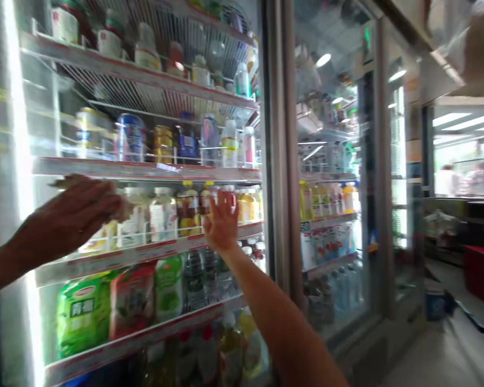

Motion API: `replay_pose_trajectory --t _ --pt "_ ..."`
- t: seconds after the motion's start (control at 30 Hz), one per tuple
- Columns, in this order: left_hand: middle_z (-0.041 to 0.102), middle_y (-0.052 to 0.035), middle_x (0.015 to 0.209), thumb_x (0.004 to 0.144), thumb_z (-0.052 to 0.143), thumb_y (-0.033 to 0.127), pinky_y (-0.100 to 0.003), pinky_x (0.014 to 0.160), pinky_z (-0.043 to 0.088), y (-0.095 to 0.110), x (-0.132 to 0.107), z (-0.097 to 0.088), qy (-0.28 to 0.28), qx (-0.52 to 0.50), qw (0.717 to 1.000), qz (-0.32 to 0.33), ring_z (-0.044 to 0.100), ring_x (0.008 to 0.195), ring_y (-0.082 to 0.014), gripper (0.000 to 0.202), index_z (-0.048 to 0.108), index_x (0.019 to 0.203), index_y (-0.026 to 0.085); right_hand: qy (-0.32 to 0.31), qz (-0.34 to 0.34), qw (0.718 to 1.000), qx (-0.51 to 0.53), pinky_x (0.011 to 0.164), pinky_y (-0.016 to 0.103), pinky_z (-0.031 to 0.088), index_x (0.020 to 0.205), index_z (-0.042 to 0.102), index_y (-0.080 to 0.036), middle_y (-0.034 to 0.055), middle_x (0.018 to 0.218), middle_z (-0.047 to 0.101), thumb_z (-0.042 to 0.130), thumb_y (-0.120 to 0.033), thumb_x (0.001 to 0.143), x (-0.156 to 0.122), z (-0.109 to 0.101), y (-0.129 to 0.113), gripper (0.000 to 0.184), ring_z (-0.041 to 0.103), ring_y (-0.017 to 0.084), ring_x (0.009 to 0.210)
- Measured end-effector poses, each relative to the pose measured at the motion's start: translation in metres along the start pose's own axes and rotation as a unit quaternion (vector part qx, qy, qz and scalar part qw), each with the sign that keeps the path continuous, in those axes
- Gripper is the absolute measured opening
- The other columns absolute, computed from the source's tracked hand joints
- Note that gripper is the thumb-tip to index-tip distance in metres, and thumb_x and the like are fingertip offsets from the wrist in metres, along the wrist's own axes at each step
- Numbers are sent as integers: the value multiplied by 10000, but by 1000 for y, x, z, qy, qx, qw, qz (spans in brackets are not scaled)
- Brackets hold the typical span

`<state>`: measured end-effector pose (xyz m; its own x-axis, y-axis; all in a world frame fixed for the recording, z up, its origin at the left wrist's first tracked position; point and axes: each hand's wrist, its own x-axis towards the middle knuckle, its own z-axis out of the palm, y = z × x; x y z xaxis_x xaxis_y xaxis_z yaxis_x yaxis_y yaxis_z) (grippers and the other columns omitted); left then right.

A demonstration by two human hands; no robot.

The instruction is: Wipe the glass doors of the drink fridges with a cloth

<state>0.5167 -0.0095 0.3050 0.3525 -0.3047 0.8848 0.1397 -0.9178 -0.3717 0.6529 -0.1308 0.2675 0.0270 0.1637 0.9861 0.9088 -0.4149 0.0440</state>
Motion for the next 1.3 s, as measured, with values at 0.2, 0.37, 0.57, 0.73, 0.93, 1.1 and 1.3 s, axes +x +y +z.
replay_pose_trajectory --t 0.2,0.37,0.57,0.73,0.93,1.1,1.3 --pt "387 -79 1431 882 372 366 -529 1096 275 -52 -10 -79 -22 127 992 -12 203 1386 -277 448 456 1288 194 86 -26 996 28 1114 493 155 1444 208 -206 101 1481 285 367 -285 894 -6 7 5 578 136 223 1403" --pt "466 -94 1375 888 367 276 -467 1105 312 -81 10 -115 -32 168 984 44 331 1338 -230 390 515 1232 168 113 -56 991 38 1105 498 172 1463 107 -255 70 1508 222 374 -258 892 -8 6 5 630 167 233 1396" --pt "399 -176 1407 894 327 230 -520 1097 292 -92 37 -112 140 223 960 -100 266 1364 -278 429 457 1277 89 135 -59 988 38 1099 487 193 1464 98 -250 65 1507 221 382 -244 889 -7 8 3 641 195 238 1388" --pt "393 -111 1428 887 367 267 -456 1129 264 -95 41 -112 13 200 980 7 245 1376 -231 424 464 1283 151 141 -66 987 44 1091 501 212 1464 84 -267 56 1505 227 379 -235 887 -9 10 7 649 202 238 1387" --pt "376 -160 1429 891 346 237 -489 1123 259 -80 36 -102 77 203 974 -67 220 1383 -255 426 459 1279 103 141 -75 982 97 1087 545 225 1463 73 -295 49 1507 217 363 -210 878 4 -1 -17 659 197 247 1387" --pt "297 -164 1471 896 346 272 -463 1126 245 -53 45 -76 42 154 987 -30 181 1396 -223 500 325 1373 121 127 -169 949 235 1100 434 286 1460 144 -243 47 1496 258 300 -219 904 75 -18 -101 578 227 187 1380" --pt "154 -195 1508 818 443 575 -575 1098 162 -91 -6 -133 -4 246 957 -154 103 1400 -323 834 150 1441 106 49 -177 971 156 1115 452 223 1373 386 -177 61 1464 333 338 -361 917 141 1 -165 495 259 230 1363"
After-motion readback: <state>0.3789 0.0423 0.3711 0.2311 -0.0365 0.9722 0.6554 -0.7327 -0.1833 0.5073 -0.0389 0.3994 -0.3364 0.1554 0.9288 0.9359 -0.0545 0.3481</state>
